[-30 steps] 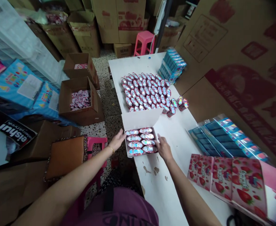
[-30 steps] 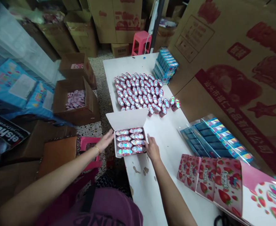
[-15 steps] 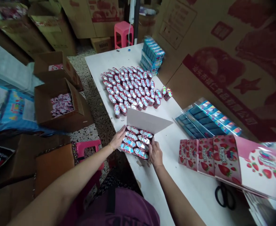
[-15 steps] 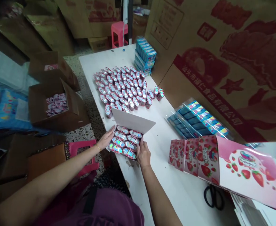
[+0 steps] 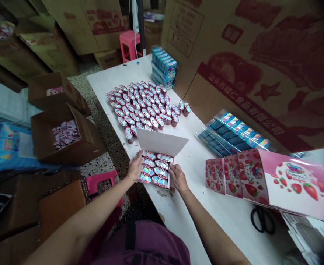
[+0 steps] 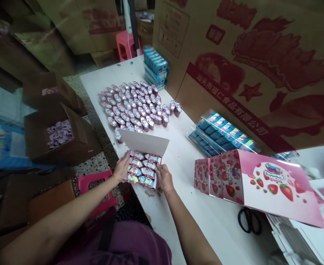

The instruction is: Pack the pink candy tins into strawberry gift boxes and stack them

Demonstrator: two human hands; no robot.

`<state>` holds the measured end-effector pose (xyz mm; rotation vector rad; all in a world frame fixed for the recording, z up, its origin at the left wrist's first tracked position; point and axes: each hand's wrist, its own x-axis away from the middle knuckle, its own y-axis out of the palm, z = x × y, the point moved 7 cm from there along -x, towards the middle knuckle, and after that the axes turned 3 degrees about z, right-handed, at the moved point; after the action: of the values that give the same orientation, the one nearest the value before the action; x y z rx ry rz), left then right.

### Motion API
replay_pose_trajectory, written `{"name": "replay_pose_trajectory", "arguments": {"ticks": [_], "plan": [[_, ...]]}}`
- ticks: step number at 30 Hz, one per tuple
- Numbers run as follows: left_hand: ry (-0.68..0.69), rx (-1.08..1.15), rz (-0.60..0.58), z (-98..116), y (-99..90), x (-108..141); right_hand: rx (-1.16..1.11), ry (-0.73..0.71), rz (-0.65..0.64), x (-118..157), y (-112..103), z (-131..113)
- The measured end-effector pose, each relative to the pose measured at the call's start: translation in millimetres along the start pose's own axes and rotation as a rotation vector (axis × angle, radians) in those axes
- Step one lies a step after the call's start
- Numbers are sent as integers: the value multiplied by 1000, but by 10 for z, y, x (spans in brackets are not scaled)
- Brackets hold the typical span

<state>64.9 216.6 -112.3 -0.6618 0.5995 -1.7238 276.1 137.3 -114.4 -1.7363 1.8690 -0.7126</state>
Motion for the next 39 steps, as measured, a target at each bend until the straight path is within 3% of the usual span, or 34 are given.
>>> {"name": "replay_pose_trajectory", "arguments": {"ticks": [3,6,9,13,15,17,19,21,25,28,39], "plan": [[-35,109,-53,-111,38,-40,-14,15,62,61,27,34],[-48,122,-58,-178,124,-33,188,89,143,137,35,-4],[-41,32,-33,-190,165,-19,330,142,107,164,43,-37],[-64,-195,25,-99,29,16,100,138,34,169,59,17],[-35,-298,90,71,-86,59,-68,169,75,214,34,58],[38,-278,80,331,-77,111,-177,216,127,303,13,70],[50,-113,-43,590,111,152,-232,246,174,425,-1,36],[-46,60,-201,785,417,173,-243,237,211,555,-10,-33],[-233,13,-349,964,905,108,-182,173,266,758,-2,-150],[-248,-82,-350,978,997,3,-104,132,284,817,17,-192],[-176,-274,-379,943,1046,-68,328,-28,226,823,49,-331]]}}
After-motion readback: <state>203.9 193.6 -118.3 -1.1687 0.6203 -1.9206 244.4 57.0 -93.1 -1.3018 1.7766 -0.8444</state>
